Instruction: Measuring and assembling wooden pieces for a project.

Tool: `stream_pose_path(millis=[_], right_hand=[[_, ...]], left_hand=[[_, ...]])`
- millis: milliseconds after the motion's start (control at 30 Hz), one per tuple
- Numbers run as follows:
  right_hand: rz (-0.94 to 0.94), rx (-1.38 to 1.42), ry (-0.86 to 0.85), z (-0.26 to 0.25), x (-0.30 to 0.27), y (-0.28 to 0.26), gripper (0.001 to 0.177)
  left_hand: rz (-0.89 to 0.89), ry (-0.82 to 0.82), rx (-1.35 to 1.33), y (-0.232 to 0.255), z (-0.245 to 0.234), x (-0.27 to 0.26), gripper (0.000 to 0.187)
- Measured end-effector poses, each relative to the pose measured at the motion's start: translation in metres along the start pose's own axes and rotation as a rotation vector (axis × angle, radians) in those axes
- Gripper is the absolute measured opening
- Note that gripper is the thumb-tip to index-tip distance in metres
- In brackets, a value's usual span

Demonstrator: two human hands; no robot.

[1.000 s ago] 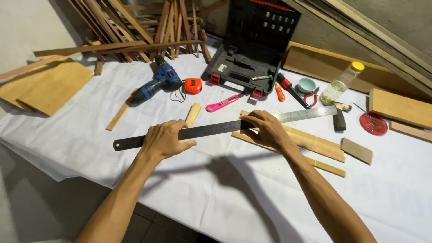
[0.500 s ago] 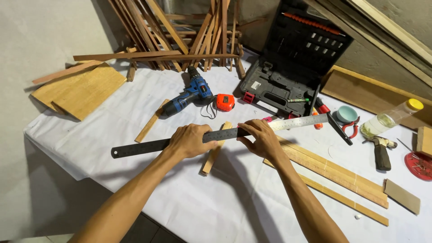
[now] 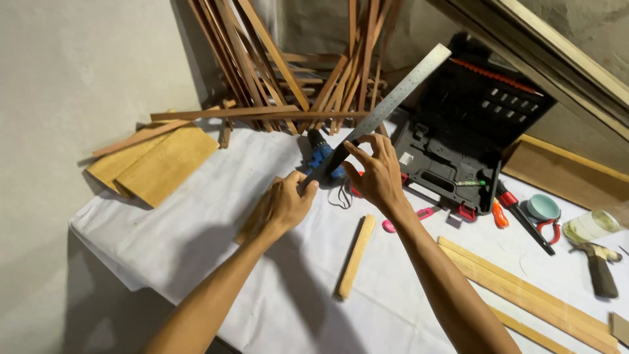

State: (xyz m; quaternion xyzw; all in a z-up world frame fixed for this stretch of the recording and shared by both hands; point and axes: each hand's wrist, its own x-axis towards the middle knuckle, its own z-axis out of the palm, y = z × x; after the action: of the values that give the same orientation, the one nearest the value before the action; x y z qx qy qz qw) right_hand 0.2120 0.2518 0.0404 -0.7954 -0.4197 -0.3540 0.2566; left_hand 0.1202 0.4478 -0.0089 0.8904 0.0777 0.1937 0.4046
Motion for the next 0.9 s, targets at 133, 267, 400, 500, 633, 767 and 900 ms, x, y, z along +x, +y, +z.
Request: stream_pose_path(millis=[133,267,400,500,633,767,900], right_hand=[[0.003,-0.082,0.012,0.040,0.060,-0.020,0.043],[0.024,-0.013,0.002,0.087,0.109,-0.030,0.043],[0.028,-0.003,-0.021,0.125,0.152,-0.030,0.045],[-0.044,-0.010,-0.033,0.152,0.178,-0.029,0.051],[-0.044,-0.071,-0.126,0.193,0.191,-0.013,0.062],[0.008,-0.047,-0.172,0.216,0.191,-0.007,0.067],[0.022,-0.015,-0.158,0.225,0.189,-0.004,0.070]], left_hand=[[-0.075,0.028,-0.119,-0.009,-0.036,0.031,0.032],[-0.060,0.051,-0.194,-0.035,-0.060,0.074,0.028],[0.037,0.140,-0.241,-0.064,-0.068,0.120,0.022],[-0.015,0.149,-0.343,-0.074,-0.077,0.153,0.019],[0.036,0.194,-0.406,-0.118,-0.051,0.191,0.018],[0.020,0.212,-0.415,-0.138,-0.041,0.204,0.015],[-0.146,0.070,-0.411,-0.126,-0.054,0.208,0.014]])
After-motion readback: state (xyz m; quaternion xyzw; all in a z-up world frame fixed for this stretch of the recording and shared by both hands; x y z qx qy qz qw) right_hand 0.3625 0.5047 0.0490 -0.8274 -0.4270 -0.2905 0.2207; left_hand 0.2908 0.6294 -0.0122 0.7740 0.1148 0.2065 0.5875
